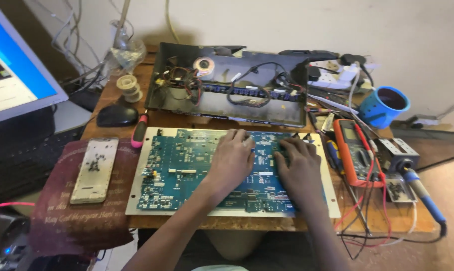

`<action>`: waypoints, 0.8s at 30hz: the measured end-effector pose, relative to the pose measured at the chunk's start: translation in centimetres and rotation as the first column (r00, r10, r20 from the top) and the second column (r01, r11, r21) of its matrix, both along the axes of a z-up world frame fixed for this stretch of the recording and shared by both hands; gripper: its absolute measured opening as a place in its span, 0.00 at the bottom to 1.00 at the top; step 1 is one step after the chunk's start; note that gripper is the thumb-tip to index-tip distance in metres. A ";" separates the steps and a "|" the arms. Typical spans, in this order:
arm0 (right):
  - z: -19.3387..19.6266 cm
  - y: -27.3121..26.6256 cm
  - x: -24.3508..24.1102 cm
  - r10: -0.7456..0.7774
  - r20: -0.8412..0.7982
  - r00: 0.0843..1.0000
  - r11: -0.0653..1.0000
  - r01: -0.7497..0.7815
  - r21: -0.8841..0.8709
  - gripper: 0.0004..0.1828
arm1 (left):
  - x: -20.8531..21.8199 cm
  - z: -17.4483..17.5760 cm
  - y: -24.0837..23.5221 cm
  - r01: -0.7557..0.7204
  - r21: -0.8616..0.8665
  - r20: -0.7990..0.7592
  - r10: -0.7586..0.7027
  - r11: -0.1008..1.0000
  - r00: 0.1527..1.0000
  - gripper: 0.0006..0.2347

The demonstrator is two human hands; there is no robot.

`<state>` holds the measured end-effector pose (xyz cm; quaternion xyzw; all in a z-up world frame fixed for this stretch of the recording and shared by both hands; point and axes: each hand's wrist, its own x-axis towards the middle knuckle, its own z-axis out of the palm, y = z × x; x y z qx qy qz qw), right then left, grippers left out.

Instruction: The person uses a multimeter to test various points on a green circuit board. They hold the probes against different components while observing the digital display, occasionally adjusting the multimeter dial and repositioning the board on the workbench.

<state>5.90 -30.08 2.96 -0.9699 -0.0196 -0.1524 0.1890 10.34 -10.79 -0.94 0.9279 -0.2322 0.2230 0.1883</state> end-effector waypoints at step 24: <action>1.2 -10.2 -2.8 -0.470 0.003 0.883 0.837 0.444 0.319 0.16 | -4.5 2.0 -8.4 0.332 -0.221 -0.131 -0.365 0.917 0.922 0.12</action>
